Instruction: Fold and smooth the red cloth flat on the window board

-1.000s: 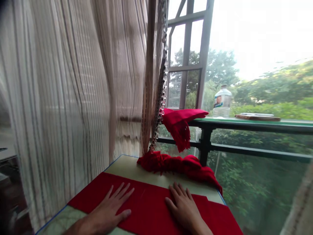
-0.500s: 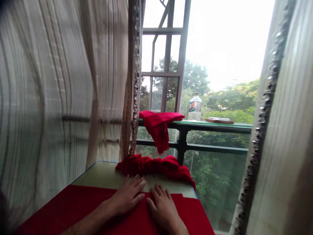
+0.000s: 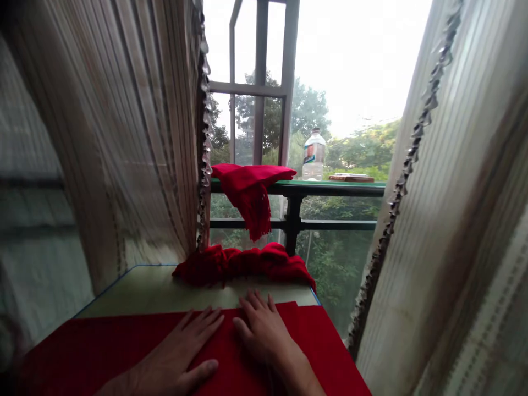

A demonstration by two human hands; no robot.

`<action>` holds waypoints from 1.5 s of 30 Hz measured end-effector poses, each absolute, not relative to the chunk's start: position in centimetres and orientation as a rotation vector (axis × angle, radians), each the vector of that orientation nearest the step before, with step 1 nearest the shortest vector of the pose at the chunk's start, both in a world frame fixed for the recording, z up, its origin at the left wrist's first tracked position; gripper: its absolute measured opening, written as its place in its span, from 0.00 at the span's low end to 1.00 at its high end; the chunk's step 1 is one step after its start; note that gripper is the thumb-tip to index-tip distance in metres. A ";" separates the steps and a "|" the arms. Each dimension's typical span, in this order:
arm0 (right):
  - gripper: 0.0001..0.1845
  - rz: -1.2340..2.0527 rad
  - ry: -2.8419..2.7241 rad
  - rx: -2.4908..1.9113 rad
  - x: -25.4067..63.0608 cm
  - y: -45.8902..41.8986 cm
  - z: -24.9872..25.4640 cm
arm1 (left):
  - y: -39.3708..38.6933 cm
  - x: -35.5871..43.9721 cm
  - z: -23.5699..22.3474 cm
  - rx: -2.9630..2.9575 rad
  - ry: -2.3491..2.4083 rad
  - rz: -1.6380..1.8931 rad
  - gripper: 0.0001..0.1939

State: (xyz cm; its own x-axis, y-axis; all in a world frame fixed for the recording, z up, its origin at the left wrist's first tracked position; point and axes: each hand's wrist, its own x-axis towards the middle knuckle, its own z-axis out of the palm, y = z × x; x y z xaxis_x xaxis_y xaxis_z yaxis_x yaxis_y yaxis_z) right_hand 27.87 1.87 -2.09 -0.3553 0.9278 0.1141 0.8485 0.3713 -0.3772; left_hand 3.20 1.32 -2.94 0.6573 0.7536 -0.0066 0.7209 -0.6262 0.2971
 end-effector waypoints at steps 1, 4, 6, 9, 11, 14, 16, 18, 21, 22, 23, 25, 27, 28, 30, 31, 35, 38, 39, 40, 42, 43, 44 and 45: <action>0.35 0.360 -2.349 -1.549 27.3 1.6 -1.7 | 1.3 3.3 -2.9 2.593 1.186 0.171 0.39; 0.34 0.404 -2.442 -1.433 25.5 0.7 -0.8 | 1.2 3.6 -2.6 2.583 1.143 0.200 0.41; 0.35 0.481 -2.496 -1.360 24.5 0.1 -0.6 | 1.0 3.7 -2.4 2.583 1.097 0.237 0.42; 0.39 0.556 -2.517 -1.354 24.0 -0.4 -1.0 | 0.7 3.4 -2.1 2.554 1.073 0.227 0.48; 0.42 0.554 -2.514 -1.388 24.2 -0.5 -1.6 | 0.5 2.9 -1.9 2.515 1.122 0.175 0.53; 0.43 0.512 -2.530 -1.434 24.5 -0.3 -2.1 | 0.3 2.1 -1.5 2.475 1.196 0.121 0.57; 0.44 0.493 -2.543 -1.441 24.6 -0.2 -2.2 | 0.3 1.9 -1.3 2.471 1.197 0.111 0.57; 0.44 0.493 -2.539 -1.439 24.6 -0.2 -2.1 | 0.3 1.9 -1.1 2.478 1.179 0.120 0.58; 0.45 0.505 -2.541 -1.441 24.6 -0.3 -1.9 | 0.4 1.9 -1.2 2.491 1.148 0.130 0.60; 0.45 0.503 -2.540 -1.445 24.7 -0.3 -1.9 | 0.5 1.9 -1.3 2.492 1.144 0.133 0.60; 0.46 0.501 -2.539 -1.444 24.7 -0.3 -2.0 | 0.5 1.9 -1.4 2.493 1.143 0.142 0.60; 0.46 0.489 -2.537 -1.430 24.8 -0.1 -2.2 | 0.6 1.9 -1.6 2.509 1.132 0.171 0.59; 0.47 0.486 -2.546 -1.411 24.8 0.1 -2.4 | 0.7 2.0 -1.7 2.528 1.114 0.188 0.59; 0.47 0.490 -2.551 -1.408 24.8 0.2 -2.5 | 0.7 2.1 -1.7 2.530 1.111 0.180 0.59; 0.48 0.503 -2.553 -1.410 24.8 0.2 -2.3 | 0.7 2.4 -1.5 2.516 1.130 0.146 0.58; 0.48 0.509 -2.551 -1.416 24.8 0.2 -2.2 | 0.6 2.6 -1.4 2.507 1.144 0.128 0.57; 0.47 0.504 -2.524 -1.471 25.3 0.0 -1.6 | 0.4 2.9 -1.3 2.513 1.150 0.109 0.52; 0.47 0.483 -2.483 -1.509 26.2 0.4 -2.1 | 0.4 2.9 -1.5 2.529 1.144 0.137 0.51; 0.47 0.478 -2.478 -1.501 26.6 0.7 -2.4 | 0.4 2.9 -1.5 2.533 1.147 0.140 0.52; 0.47 0.473 -2.474 -1.486 27.0 1.0 -2.9 | 0.4 2.9 -1.6 2.537 1.152 0.136 0.52; 0.47 0.467 -2.470 -1.454 27.7 1.8 -3.8 | 0.4 3.0 -1.6 2.533 1.163 0.114 0.52; 0.47 0.466 -2.463 -1.437 28.1 2.2 -4.3 | 0.4 3.1 -1.6 2.531 1.163 0.108 0.52; 0.48 0.464 -2.455 -1.416 28.4 2.5 -4.7 | 0.4 3.1 -1.6 2.529 1.161 0.111 0.51; 0.48 0.465 -2.446 -1.389 28.7 2.8 -5.1 | 0.4 3.1 -1.6 2.526 1.156 0.121 0.51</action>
